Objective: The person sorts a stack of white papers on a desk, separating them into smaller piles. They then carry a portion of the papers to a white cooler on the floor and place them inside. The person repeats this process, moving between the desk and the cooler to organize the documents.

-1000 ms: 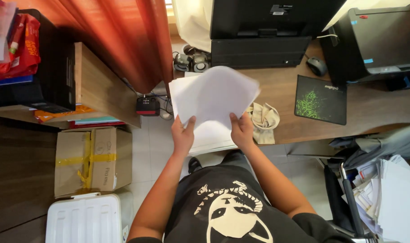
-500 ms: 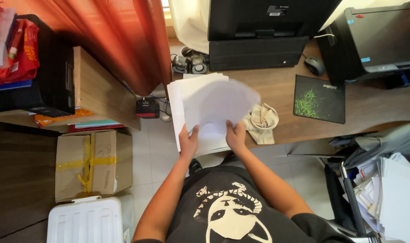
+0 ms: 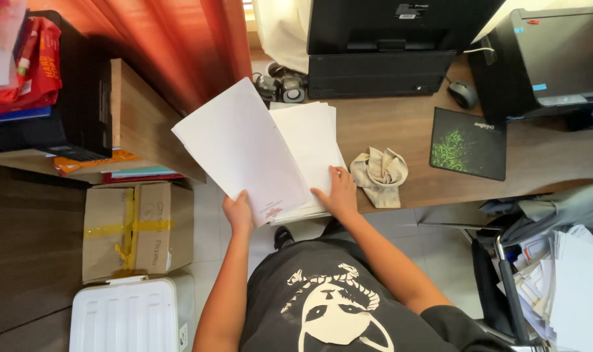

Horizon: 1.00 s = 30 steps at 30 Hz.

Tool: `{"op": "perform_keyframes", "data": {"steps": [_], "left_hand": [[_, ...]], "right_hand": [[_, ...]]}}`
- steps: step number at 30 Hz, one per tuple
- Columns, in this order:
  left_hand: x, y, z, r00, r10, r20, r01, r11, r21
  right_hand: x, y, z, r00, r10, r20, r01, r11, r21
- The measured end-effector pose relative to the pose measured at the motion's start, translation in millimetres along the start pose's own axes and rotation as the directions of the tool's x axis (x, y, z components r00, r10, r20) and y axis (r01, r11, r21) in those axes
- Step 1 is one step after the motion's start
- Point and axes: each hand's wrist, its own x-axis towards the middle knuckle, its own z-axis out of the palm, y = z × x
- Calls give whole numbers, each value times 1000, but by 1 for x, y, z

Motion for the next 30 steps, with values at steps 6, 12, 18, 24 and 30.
{"op": "perform_keyframes", "data": {"steps": [6, 12, 18, 24, 30], "left_hand": [[-2, -15, -10, 987, -152, 45, 157, 977, -147], [-3, -6, -7, 981, -168, 95, 176, 980, -89], [-1, -5, -6, 973, -204, 109, 216, 969, -116], [-3, -11, 5, 969, -192, 158, 195, 981, -4], [-3, -14, 7, 964, -186, 191, 193, 981, -15]], "right_hand": [[0, 57, 30, 982, 168, 87, -181, 968, 173], [-6, 116, 43, 942, 317, 111, -336, 871, 359], [-32, 186, 67, 796, 552, 247, -593, 636, 494], [-8, 122, 33, 825, 504, 256, -565, 706, 428], [-18, 132, 43, 841, 496, 218, -541, 780, 314]]}}
